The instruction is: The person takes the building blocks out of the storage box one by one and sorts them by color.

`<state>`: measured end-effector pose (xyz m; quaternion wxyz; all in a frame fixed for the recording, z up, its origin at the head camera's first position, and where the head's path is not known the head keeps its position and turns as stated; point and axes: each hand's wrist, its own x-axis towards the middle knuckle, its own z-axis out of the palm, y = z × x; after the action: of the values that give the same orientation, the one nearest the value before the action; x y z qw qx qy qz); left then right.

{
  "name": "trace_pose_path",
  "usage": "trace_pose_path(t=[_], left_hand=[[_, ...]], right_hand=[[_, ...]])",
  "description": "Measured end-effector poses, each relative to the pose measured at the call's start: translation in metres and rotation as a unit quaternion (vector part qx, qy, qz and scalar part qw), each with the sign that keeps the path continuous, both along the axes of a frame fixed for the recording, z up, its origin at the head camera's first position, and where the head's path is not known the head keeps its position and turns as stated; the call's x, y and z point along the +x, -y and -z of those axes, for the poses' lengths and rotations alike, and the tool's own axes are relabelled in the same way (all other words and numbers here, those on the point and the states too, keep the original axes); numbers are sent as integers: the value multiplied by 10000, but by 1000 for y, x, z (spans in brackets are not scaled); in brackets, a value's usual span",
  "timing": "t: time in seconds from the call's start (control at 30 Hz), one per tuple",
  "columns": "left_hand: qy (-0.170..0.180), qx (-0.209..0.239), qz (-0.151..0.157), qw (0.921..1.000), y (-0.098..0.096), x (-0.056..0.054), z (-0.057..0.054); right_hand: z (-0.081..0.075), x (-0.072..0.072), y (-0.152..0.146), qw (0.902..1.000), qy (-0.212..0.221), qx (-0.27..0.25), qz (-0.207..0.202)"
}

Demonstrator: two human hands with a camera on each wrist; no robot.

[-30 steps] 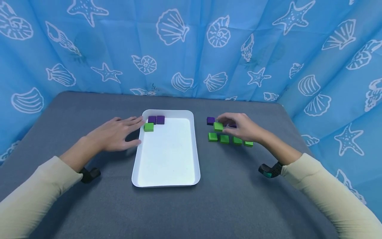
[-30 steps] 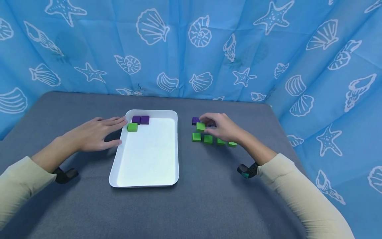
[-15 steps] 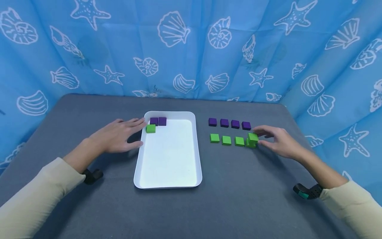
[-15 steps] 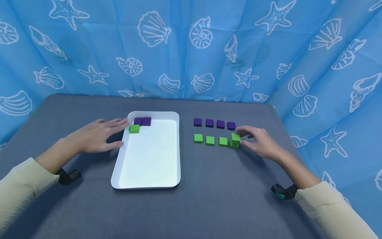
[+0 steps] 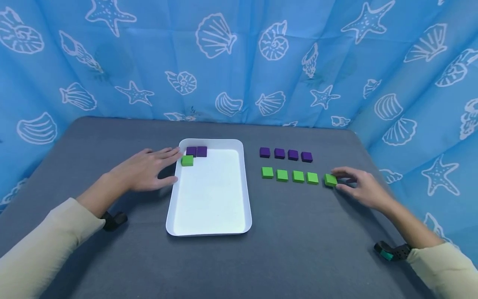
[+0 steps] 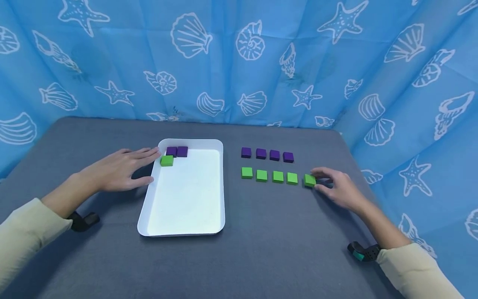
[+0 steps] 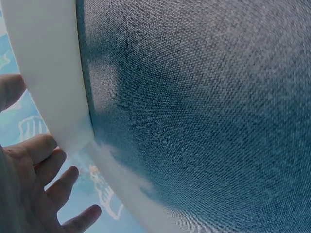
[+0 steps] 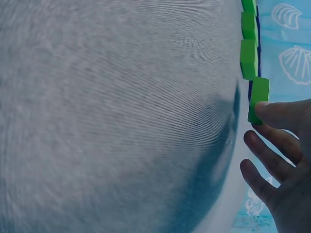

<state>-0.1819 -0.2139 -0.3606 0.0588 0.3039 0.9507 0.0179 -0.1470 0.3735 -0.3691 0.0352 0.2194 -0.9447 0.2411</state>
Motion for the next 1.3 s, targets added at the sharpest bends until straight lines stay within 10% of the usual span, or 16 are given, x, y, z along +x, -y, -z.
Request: trace_pose_path(t=[0.73,1.3], left_hand=[[59,130,-25,9999,3,1,0],[50,98,-45,9999,2,0,0]], right_hand=[[-7,-23,16,9967,707,-304,-256],[-42,-75,137,9858,1087,-422,-1210]])
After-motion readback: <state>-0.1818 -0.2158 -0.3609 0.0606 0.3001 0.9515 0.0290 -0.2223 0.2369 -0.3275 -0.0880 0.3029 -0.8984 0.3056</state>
